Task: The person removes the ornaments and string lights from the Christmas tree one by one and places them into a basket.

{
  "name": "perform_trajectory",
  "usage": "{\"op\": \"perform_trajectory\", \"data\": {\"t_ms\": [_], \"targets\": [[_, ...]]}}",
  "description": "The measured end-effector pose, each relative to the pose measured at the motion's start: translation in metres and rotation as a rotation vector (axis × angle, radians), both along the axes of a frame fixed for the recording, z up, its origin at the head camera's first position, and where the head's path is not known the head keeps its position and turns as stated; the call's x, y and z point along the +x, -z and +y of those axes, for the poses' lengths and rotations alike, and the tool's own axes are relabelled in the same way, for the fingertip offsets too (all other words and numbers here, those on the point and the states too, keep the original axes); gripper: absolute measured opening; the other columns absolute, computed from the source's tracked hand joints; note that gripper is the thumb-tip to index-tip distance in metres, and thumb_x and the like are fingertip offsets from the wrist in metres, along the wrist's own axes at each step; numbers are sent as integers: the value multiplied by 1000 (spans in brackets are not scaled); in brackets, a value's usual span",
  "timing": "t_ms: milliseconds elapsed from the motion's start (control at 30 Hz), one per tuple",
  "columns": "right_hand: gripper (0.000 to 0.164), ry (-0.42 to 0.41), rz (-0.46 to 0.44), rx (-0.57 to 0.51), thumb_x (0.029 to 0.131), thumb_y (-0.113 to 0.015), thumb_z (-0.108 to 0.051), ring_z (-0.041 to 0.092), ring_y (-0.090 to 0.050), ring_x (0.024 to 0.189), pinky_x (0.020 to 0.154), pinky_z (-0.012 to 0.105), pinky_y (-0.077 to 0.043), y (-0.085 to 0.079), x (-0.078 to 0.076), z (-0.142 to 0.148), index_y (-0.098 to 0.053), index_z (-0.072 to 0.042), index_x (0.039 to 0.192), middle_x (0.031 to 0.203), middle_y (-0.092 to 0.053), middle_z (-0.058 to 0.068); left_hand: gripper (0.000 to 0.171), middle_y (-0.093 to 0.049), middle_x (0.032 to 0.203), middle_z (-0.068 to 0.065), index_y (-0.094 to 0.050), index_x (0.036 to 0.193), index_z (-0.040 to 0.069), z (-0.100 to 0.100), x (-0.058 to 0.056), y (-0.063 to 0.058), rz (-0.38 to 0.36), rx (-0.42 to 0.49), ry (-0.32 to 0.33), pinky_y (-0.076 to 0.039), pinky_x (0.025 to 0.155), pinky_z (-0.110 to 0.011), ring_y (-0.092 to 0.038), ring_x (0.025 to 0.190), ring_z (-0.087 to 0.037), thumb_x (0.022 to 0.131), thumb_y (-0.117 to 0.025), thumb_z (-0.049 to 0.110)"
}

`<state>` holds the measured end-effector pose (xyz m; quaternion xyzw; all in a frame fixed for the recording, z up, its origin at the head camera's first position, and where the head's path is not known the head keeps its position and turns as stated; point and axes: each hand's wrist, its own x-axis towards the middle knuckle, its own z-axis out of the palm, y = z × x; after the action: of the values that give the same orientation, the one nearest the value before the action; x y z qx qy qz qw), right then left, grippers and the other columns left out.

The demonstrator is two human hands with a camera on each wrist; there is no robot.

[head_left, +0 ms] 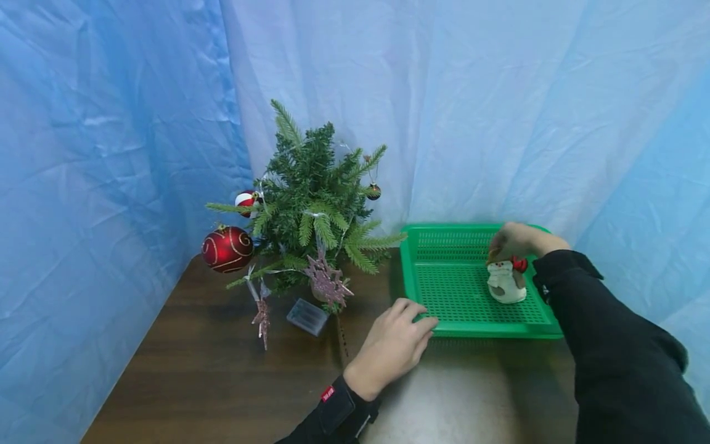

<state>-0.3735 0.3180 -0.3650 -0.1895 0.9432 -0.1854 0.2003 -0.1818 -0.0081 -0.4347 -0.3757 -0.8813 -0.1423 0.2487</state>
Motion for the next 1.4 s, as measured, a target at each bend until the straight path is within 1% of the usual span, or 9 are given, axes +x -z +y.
{"op": "perform_trajectory", "data": {"t_ms": [100,233,533,700,867,1033,1133,1300,1400], "targets": [[31,18,24,41,97,-70,-11,43,-63,102,82,51,-56,8,-3,2,-67,9,121,115,-66,26,22,-68,117,-1,-76,117,19,0,0,1,21,5,1,-51,93,-25,-59,111,-17,96,-73,22],[33,33,28,33,96,-71,-9,45,-63,104,82,51,-56,16,-4,2,-67,10,121,117,-65,29,21,-68,117,-1,-76,116,19,-1,0,1,29,5,6,-51,93,-25,-59,110,-17,95,-73,22],[28,55,24,-2,95,-69,-1,46,-62,104,78,47,-58,23,1,-1,-68,9,121,118,-64,29,21,-67,118,-1,-76,117,20,-2,0,-1,15,-9,3,-50,95,-25,-58,112,-16,97,-71,23],[31,74,14,4,96,-65,1,47,-61,105,77,46,-58,27,-3,-2,-63,12,125,121,-61,32,21,-67,118,-1,-76,117,20,-2,-1,1,36,-15,8,-50,94,-24,-58,111,-16,97,-72,23],[31,66,17,5,96,-63,5,46,-62,103,75,46,-58,28,-5,-3,-61,15,125,122,-60,35,21,-67,119,-1,-76,117,20,-2,-1,0,10,-10,5,-51,94,-25,-58,112,-16,97,-71,23],[35,79,6,3,97,-67,-4,39,-65,93,72,46,-57,30,-4,-1,-61,14,126,119,-61,33,20,-67,119,-1,-76,117,20,-2,0,-1,-8,1,12,-51,94,-25,-58,113,-16,98,-70,22],[40,106,-15,-10,98,-68,-9,38,-65,92,73,46,-57,32,-4,0,-60,14,129,122,-60,33,21,-67,119,-1,-76,118,20,-2,0,0,-7,1,13,-50,94,-24,-58,113,-16,98,-70,22],[39,136,-40,-47,98,-59,2,46,-62,105,80,48,-58,31,-1,1,-54,15,135,133,-52,38,21,-68,119,-1,-76,118,20,-2,-1,-1,-7,0,12,-50,95,-24,-57,113,-16,98,-70,23],[40,145,-59,-54,99,-55,5,44,-62,105,79,47,-57,30,0,1,-51,15,137,136,-48,39,21,-67,119,-1,-76,118,20,-3,-1,-1,-11,0,12,-50,95,-24,-57,113,-16,98,-70,23]]}}
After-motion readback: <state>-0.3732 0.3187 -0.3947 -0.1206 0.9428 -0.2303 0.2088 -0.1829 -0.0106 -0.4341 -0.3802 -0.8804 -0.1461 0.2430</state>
